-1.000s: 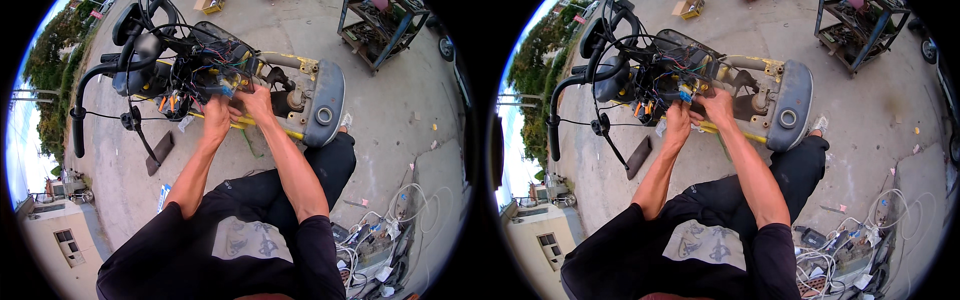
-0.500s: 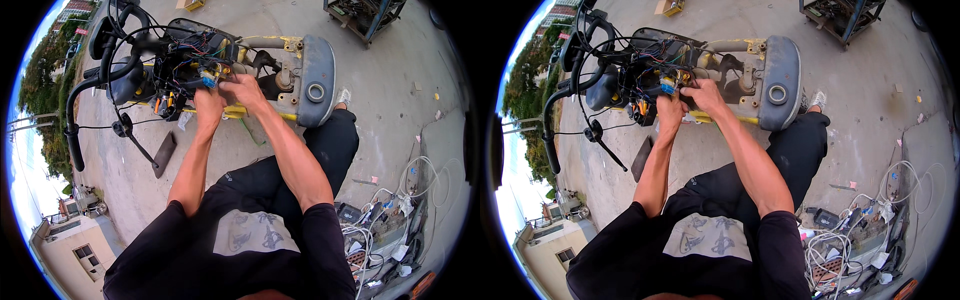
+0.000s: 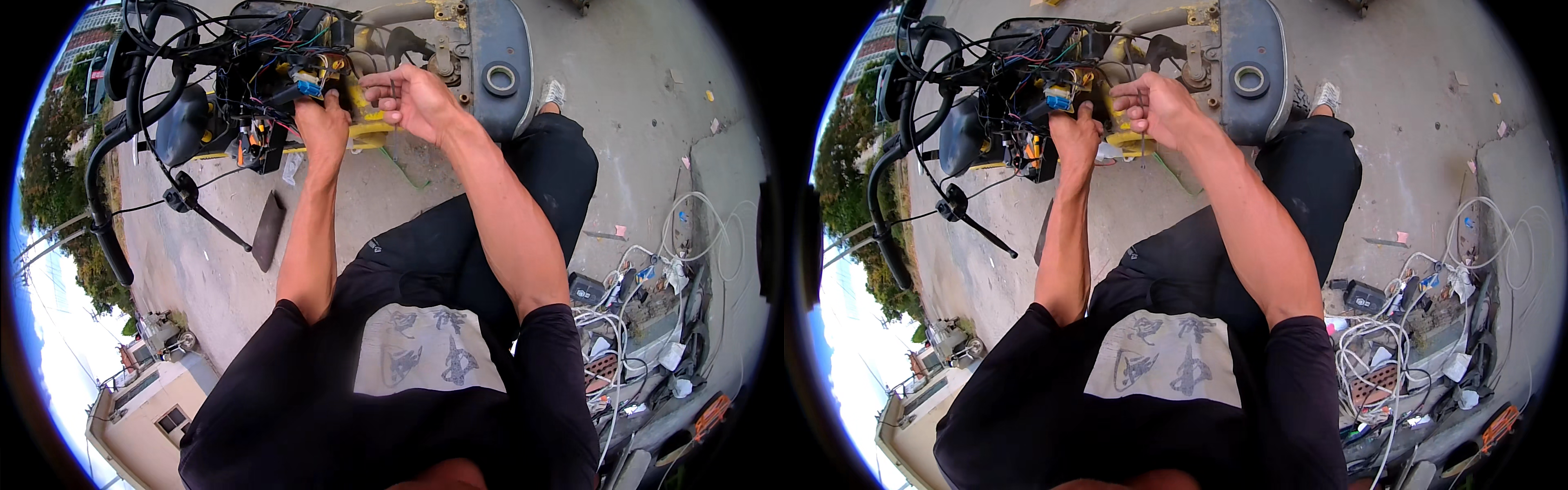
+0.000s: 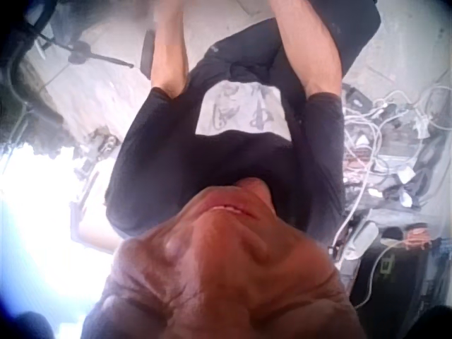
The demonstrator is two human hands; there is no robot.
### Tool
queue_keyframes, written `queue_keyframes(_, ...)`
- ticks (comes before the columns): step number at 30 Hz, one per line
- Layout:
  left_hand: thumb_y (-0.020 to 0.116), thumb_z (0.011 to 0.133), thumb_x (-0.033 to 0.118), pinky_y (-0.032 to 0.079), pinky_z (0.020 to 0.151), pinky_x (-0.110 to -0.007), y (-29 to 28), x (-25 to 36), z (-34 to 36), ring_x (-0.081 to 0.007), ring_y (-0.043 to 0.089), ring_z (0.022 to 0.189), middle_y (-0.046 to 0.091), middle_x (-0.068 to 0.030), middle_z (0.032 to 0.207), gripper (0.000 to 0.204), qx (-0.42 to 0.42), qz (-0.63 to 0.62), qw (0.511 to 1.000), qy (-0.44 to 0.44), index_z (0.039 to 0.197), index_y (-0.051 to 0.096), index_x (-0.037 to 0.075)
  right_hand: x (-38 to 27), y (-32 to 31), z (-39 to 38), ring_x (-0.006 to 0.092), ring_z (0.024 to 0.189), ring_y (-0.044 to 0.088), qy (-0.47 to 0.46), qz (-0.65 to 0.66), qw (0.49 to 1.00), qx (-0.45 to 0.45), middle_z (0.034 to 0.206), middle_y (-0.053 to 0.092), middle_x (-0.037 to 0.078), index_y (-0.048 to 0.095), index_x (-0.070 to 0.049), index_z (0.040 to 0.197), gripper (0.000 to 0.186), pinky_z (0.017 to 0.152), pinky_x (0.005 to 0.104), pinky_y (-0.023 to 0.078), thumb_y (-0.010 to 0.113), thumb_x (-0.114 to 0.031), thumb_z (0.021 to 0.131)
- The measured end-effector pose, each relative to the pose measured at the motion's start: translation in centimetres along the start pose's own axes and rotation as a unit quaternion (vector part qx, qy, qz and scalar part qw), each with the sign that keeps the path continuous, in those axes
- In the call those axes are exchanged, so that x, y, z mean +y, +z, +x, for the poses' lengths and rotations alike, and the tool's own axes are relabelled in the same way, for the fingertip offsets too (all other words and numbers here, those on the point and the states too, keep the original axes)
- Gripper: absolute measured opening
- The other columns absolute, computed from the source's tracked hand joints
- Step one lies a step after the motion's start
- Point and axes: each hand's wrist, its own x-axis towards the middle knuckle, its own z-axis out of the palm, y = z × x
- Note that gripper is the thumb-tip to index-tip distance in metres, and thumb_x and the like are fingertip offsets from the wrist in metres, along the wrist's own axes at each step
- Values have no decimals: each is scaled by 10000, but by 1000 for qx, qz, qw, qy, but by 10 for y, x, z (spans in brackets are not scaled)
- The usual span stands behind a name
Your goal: The person walks to an electric scooter and works on its wiring. They strip the ends of wires, connect them to a blue connector block, and secure the connections with a yellow zip tie. The person then adjusts the handlebar grip and tests the throttle.
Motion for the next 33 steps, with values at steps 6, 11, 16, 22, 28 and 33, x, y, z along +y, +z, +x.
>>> queue_keyframes(6,635,970,-46,442,421,-320,-2,-1,5,-152,598,462,666,-114,767,172,5,-21,1000,6,1131,600,-96,-2,0,-3,110,701,483,-16,2,1000,5,919,629,78,646,136,1248,411,575,273,408,441,-143,1027)
queue_keyframes(11,645,977,-26,459,424,-327,-1,6,2,-158,605,460,675,-127,801,189,6,-20,1000,-7,1142,585,-97,-5,5,-17,84,627,440,-47,-184,980,59,919,636,52,665,89,1288,376,575,240,385,493,-142,1046)
queue_keyframes(16,605,991,-33,501,449,-329,-1,7,5,-184,634,476,689,-191,1069,308,-28,8,1000,4,1282,534,-105,1,-9,-14,258,806,725,-175,-546,810,123,816,767,147,720,72,1183,340,776,407,562,582,-142,958)
queue_keyframes(22,585,984,-38,538,470,-365,-3,6,1,-244,690,510,687,-223,1106,320,-31,6,999,22,1284,509,-117,17,7,-1,470,880,715,-272,-646,694,162,869,731,272,739,29,983,192,805,537,553,633,-128,951)
queue_keyframes(28,571,961,-74,541,472,-353,-3,3,4,-241,687,514,675,-225,1168,415,-32,-1,999,22,1364,481,-111,14,22,21,415,861,765,-340,-694,605,193,852,750,231,777,-30,877,115,711,496,603,678,-82,850)
queue_keyframes(33,585,955,-81,526,475,-336,2,-9,9,-195,693,563,706,-203,1134,333,0,-17,996,82,1286,581,-121,30,23,45,384,853,769,-363,-681,620,143,860,760,197,776,-76,875,96,709,487,598,721,-152,853)
